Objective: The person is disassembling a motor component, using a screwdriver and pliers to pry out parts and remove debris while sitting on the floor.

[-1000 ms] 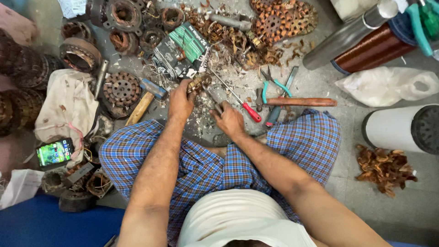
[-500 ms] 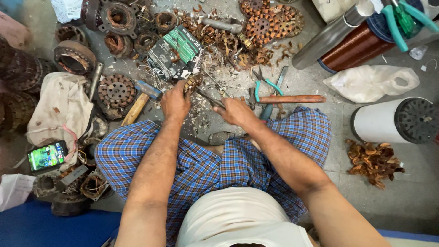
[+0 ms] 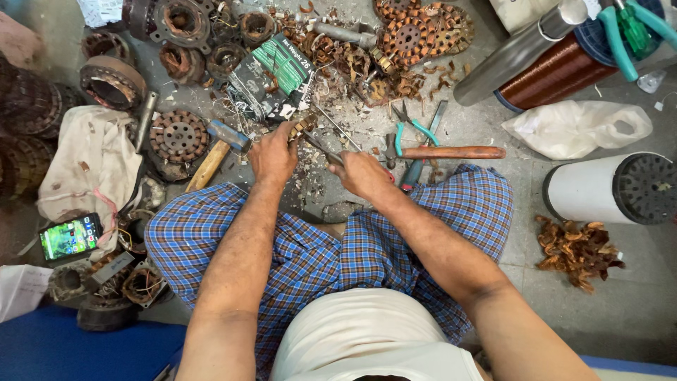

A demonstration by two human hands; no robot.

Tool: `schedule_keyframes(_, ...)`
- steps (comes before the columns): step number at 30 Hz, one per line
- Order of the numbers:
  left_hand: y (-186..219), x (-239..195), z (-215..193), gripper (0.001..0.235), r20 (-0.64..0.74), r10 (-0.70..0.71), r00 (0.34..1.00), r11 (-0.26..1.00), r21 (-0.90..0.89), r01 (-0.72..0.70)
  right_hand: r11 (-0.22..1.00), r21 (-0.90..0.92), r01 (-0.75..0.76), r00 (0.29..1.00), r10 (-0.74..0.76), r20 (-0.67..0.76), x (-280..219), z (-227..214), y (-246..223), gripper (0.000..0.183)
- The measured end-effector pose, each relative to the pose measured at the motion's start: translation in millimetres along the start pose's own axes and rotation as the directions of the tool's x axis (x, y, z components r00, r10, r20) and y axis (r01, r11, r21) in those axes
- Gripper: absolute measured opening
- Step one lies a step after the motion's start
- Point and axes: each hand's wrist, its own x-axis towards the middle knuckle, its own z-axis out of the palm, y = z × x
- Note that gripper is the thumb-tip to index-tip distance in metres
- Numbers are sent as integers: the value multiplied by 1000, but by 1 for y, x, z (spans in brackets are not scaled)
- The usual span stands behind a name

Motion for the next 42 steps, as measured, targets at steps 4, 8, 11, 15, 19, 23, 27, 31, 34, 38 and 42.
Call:
schedule_keyframes(4,2,1,0,48,-13,5,1000,1000,-11,-5,999,-36,34,999,-34,-12,12,10,12,44)
schedule_keyframes(8,1,-1,-1,49,-50,16,999,995,-102,-21,942,112,315,936,-289,-203,27,32,31,49)
schedule_keyframes(11,-1,-2,-5,47,-65,57,996,998,-10,-58,938,233,256,961,-222,-162,35,48,40,51)
schedule_keyframes(15,5,3,-10,44,-73,54,996,998,-14,-56,948,222,229,952,-171,-253,37,58,36,58)
schedule_keyframes(19,8,7,-3,45,-70,64,995,988,-136,-74,970,242,11,986,31,-167,40,60,32,52)
schedule_keyframes(23,-3,3,2,46,-5,13,1000,982,-189,-13,980,186,72,951,-12,-309,44,67,34,50)
schedule_keyframes(27,-8,3,4,48,-31,5,999,969,-246,-13,856,204,476,745,-269,-610,46,65,44,62)
schedule_keyframes(31,-8,3,6,50,20,-40,999,992,-117,42,966,61,253,912,-217,-347,37,49,45,47)
schedule_keyframes(34,-6,4,5,50,-17,-24,1000,999,-47,24,967,92,237,956,-215,-198,28,27,36,43)
schedule_keyframes(38,-1,2,-1,51,-34,-7,999,1000,-15,7,1000,12,-28,997,27,71,10,5,18,45)
schedule_keyframes(42,5,-1,-7,53,42,-28,999,998,65,26,998,-55,-43,998,45,45,3,-2,3,43)
